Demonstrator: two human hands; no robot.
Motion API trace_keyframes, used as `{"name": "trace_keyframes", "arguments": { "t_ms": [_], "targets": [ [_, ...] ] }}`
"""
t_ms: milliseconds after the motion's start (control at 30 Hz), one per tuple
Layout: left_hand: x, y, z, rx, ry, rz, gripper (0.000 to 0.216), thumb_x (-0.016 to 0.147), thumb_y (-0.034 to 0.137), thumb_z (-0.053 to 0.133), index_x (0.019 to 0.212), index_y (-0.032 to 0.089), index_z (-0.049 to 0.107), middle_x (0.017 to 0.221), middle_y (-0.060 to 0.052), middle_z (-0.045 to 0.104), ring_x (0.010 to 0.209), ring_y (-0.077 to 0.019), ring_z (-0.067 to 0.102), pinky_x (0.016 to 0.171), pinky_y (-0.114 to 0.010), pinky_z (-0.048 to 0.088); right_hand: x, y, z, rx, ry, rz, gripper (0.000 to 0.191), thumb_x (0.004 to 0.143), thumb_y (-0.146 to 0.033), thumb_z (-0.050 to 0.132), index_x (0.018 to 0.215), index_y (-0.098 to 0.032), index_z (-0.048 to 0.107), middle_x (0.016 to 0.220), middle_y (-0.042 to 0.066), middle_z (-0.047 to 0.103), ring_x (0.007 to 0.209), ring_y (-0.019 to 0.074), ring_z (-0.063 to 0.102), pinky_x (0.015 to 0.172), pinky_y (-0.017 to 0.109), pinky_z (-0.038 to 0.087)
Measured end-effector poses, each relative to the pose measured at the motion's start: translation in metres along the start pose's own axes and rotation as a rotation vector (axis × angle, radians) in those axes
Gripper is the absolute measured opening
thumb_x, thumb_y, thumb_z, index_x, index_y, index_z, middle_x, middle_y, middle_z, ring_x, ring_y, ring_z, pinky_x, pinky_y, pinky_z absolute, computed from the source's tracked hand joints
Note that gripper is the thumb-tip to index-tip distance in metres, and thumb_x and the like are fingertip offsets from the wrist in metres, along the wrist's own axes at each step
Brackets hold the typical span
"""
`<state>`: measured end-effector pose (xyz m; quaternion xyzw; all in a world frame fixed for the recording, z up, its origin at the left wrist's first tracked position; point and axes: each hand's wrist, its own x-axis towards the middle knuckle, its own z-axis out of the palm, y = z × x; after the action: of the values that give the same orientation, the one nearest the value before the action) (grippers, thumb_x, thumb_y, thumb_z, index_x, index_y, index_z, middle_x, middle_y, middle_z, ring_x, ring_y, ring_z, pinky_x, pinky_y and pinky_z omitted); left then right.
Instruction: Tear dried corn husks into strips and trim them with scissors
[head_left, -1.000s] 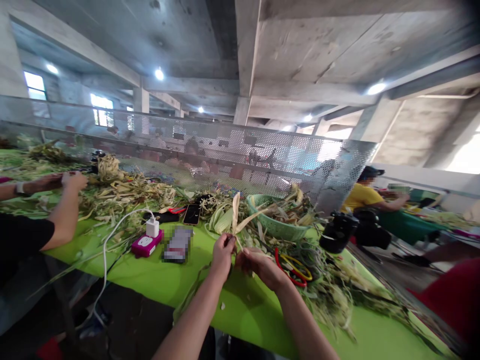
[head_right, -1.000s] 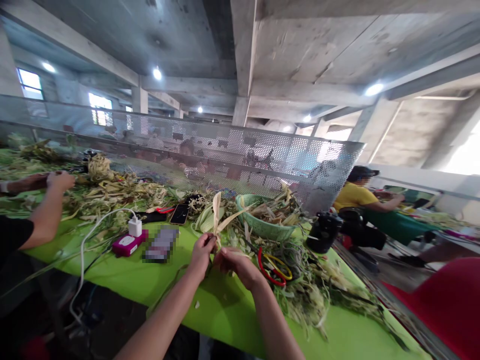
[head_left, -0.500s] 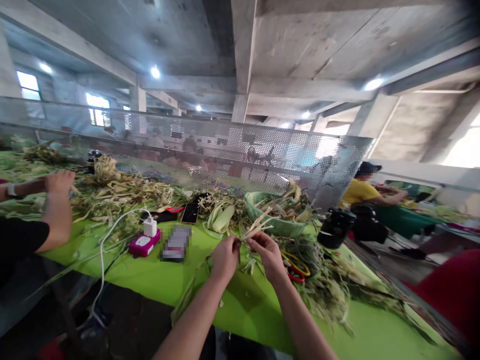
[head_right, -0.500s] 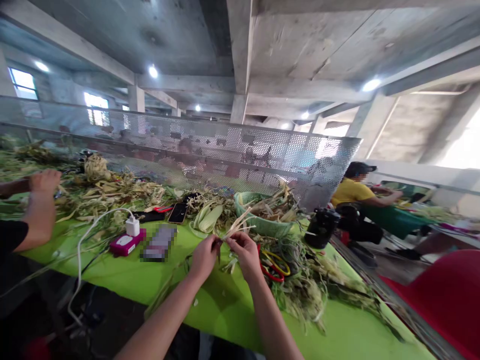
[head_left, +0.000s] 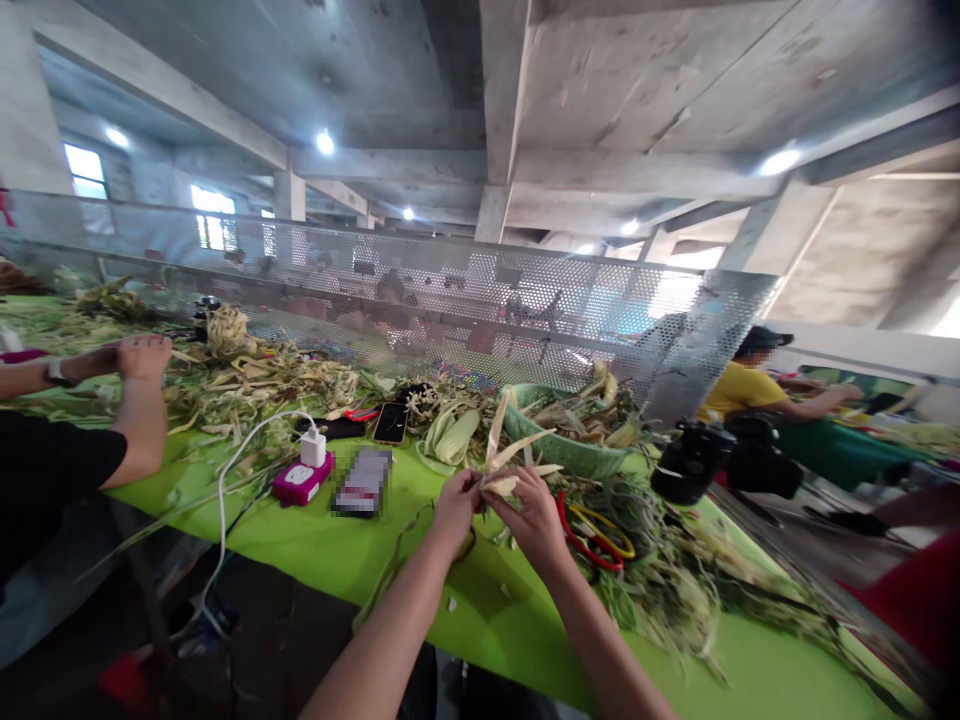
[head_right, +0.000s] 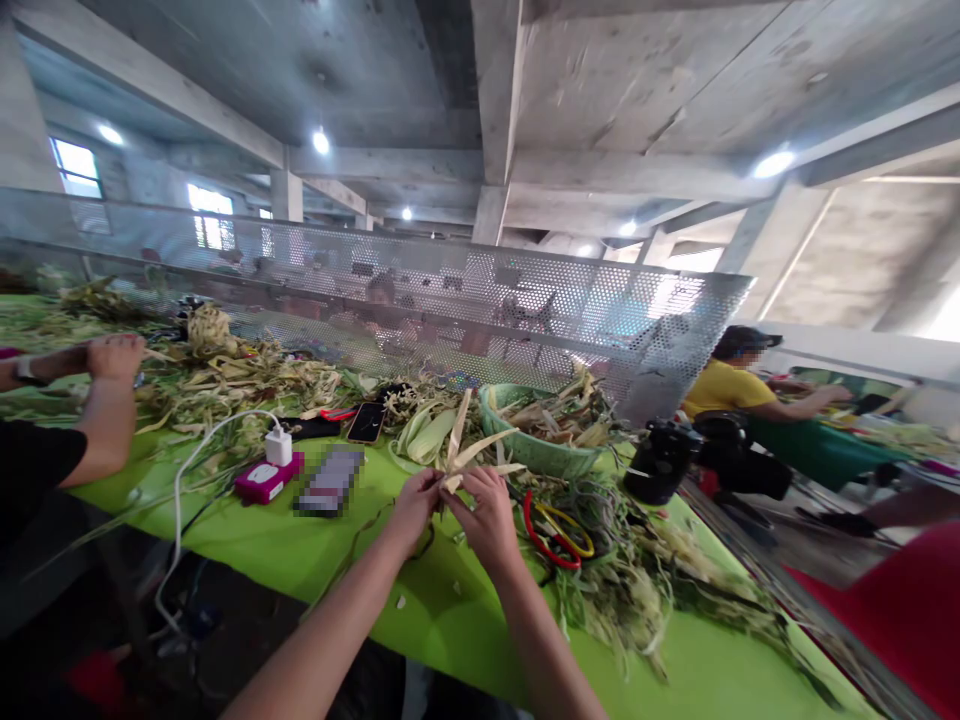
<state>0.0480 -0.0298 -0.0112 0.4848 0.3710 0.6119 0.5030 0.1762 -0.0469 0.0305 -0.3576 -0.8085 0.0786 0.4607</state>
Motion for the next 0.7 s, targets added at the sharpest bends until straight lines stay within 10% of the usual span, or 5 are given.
{"name": "trace_keyframes", "arguments": {
  "t_ms": [433,700],
  "targets": [
    [-0.003,0.006,-0.001,0.06,-0.079,0.048,0.023,0.073,0.037,0.059,0.072,0.015,0.057,0.059,0.004,0.046,0.057,-0.0099,0.039,0.056,-0.023,0.029,-0.003,0.015,0.003,0.097,0.126,0.09,0.023,0.085,-0.029,0.054,0.102,-0.023,0.069,0.102,0.008,0.067,0.096,0.0227,0.061,0.087,0.033,0.045],
    [-0.013,0.013,0.001,0.284,-0.135,0.234,0.021,0.083,0.031,0.051,0.086,0.016,0.065,0.073,-0.001,0.06,0.066,-0.0135,0.049,0.063,-0.024,0.037,-0.002,0.018,0.005,0.471,0.112,0.398,0.03,0.078,-0.045,0.06,0.073,-0.017,0.071,0.071,0.004,0.066,0.067,0.0187,0.057,0.068,0.029,0.045]
  ]
}}
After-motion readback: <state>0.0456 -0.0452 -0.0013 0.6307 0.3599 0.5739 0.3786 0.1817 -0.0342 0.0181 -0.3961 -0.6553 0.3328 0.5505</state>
